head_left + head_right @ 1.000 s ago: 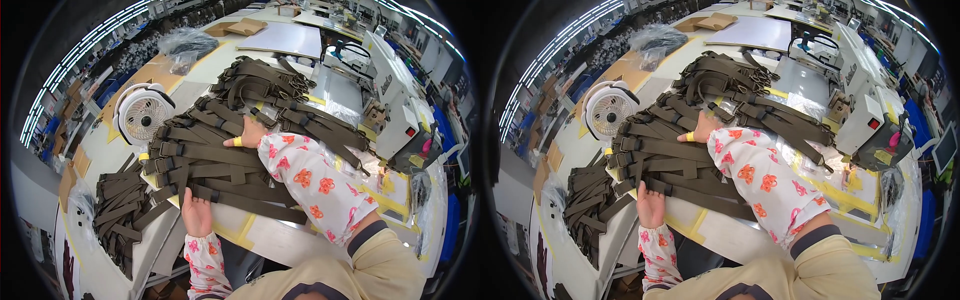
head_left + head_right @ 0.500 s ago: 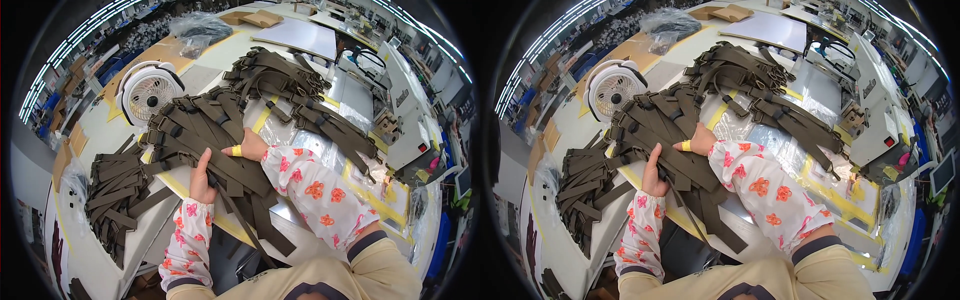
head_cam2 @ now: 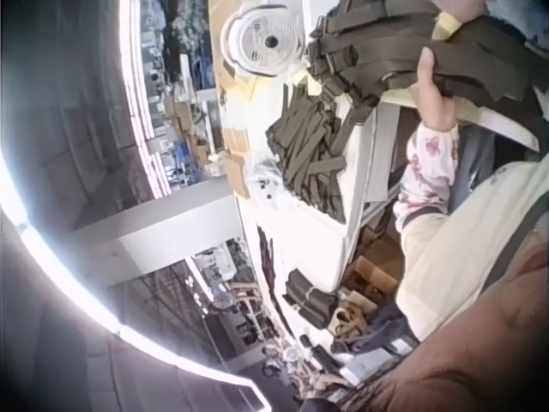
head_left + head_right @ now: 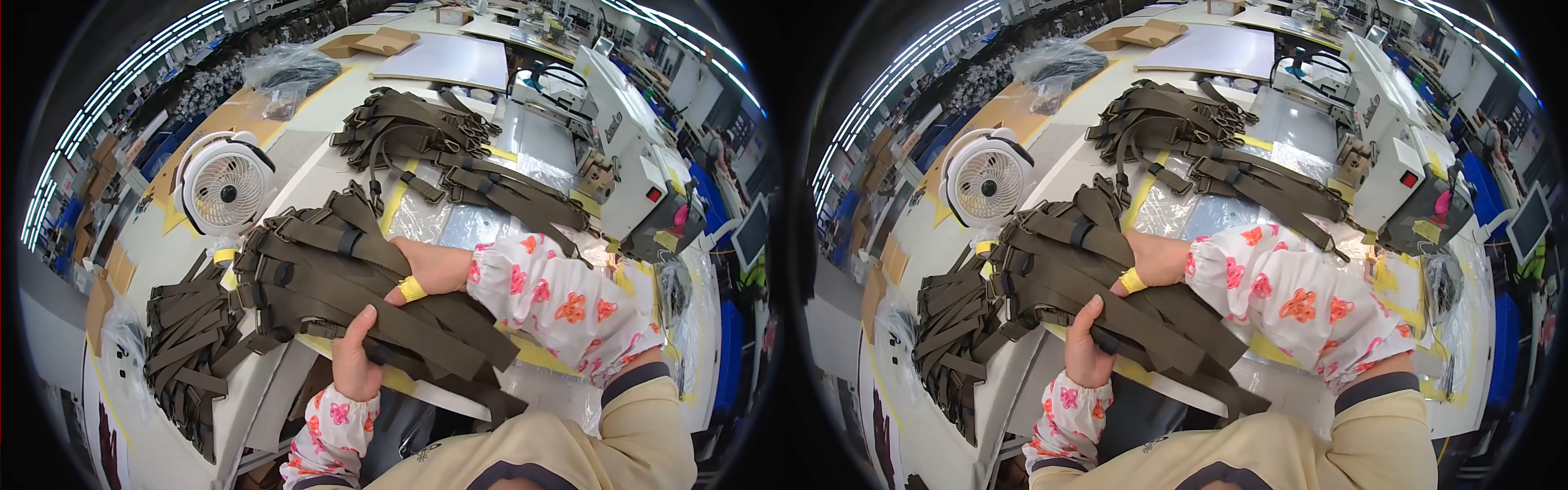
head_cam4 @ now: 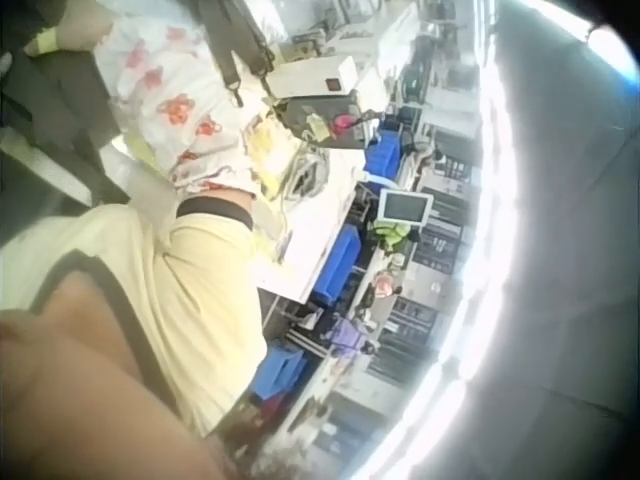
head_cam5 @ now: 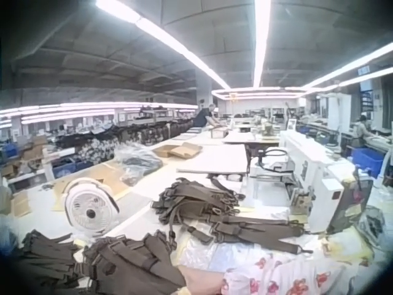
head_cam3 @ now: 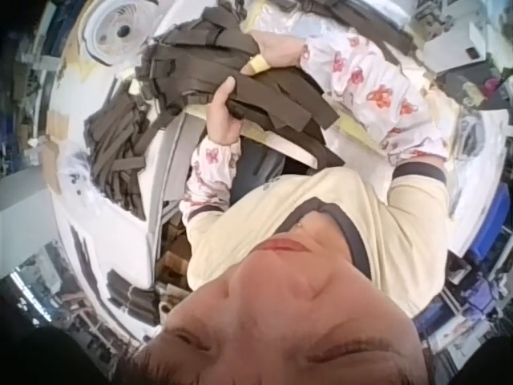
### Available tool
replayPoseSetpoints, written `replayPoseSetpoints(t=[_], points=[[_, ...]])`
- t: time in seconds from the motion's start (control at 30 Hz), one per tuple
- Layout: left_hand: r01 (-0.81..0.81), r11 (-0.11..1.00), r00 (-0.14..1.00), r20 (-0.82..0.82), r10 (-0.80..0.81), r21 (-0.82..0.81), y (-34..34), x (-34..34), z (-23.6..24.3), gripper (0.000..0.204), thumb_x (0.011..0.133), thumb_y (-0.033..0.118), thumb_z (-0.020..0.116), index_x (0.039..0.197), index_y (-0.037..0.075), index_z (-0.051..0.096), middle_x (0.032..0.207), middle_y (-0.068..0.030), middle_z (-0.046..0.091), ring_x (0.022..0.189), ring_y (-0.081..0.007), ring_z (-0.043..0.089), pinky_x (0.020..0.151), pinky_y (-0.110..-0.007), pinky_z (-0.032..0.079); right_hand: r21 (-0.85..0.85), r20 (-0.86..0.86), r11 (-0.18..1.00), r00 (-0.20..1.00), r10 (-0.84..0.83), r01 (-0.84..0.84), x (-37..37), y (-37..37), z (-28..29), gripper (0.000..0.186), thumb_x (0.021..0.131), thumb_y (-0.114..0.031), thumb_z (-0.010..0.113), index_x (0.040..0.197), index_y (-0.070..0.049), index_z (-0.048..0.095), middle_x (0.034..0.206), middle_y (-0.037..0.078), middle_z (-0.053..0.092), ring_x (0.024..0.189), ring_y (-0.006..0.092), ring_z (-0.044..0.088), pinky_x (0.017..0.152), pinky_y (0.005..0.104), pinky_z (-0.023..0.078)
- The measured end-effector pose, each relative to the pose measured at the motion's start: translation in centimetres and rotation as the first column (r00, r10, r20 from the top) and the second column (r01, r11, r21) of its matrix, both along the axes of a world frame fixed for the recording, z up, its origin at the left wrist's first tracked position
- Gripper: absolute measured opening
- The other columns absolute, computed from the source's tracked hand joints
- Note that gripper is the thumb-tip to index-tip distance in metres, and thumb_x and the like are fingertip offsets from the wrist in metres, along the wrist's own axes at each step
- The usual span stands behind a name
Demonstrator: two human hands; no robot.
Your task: Sewing and assembling nylon webbing straps with plastic buckles and metal hardware using an industrial sewing machine.
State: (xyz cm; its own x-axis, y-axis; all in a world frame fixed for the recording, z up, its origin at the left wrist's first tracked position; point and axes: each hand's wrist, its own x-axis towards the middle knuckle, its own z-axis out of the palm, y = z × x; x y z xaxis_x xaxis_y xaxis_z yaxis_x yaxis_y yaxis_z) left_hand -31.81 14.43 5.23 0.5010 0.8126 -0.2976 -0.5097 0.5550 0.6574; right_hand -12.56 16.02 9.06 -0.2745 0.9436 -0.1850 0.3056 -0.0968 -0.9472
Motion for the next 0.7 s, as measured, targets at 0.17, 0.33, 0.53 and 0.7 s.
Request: replayPoseSetpoints(t=[0.17, 0.33, 0.53, 0.7], points=[[0.262, 0.965, 0.957, 0.121, -0.264, 0.027, -6.7, 4.2, 2.0, 0.034, 0.085, 0.010, 0.057, 0.118, 0.005, 0.050, 0.111, -0.0062, 0.057, 0.102, -0.0185, 0.055, 0.090, -0.034, 0.044, -0.008, 0.293, 0.993, 0.949, 0.114, -0.117, 5.9, -7.5, 5.3, 0.072, 0.071, -0.027, 0.076, 0.122, 0.004, 0.036, 0.111, 0.014, 0.054, 0.103, 0.0177, 0.051, 0.089, 0.0295, 0.041], [0.527, 0.848, 0.839, 0.185, -0.511, -0.047, -14.5, 8.8, 1.3, 0.029, 0.086, 0.014, 0.061, 0.111, 0.000, 0.055, 0.108, -0.0050, 0.057, 0.096, -0.0114, 0.052, 0.084, -0.026, 0.043, -0.117, 0.189, 0.993, 0.982, 0.027, -0.005, 10.7, -18.5, 7.2, 0.073, 0.071, -0.023, 0.076, 0.125, 0.003, 0.034, 0.115, 0.012, 0.052, 0.104, 0.0165, 0.049, 0.089, 0.0290, 0.041], [0.728, 0.684, 0.685, 0.012, -0.729, 0.043, -21.1, 14.1, 2.0, 0.035, 0.087, 0.021, 0.061, 0.113, 0.000, 0.053, 0.112, -0.0044, 0.054, 0.098, -0.0111, 0.049, 0.087, -0.026, 0.039, -0.207, 0.179, 0.968, 0.978, -0.106, 0.143, 15.8, -29.0, 6.1, 0.076, 0.072, -0.020, 0.075, 0.129, 0.002, 0.031, 0.122, 0.011, 0.048, 0.110, 0.0144, 0.045, 0.093, 0.0280, 0.039], [0.860, 0.508, 0.494, -0.163, -0.854, -0.056, -27.3, 17.4, 0.9, 0.050, 0.085, 0.040, 0.060, 0.113, -0.001, 0.055, 0.107, -0.0028, 0.057, 0.095, -0.0113, 0.048, 0.086, -0.025, 0.038, -0.233, 0.184, 0.953, 0.971, -0.150, 0.191, 19.5, -36.1, 4.6, 0.085, 0.070, -0.015, 0.076, 0.135, 0.002, 0.024, 0.126, 0.013, 0.045, 0.113, 0.0158, 0.044, 0.096, 0.0286, 0.037]])
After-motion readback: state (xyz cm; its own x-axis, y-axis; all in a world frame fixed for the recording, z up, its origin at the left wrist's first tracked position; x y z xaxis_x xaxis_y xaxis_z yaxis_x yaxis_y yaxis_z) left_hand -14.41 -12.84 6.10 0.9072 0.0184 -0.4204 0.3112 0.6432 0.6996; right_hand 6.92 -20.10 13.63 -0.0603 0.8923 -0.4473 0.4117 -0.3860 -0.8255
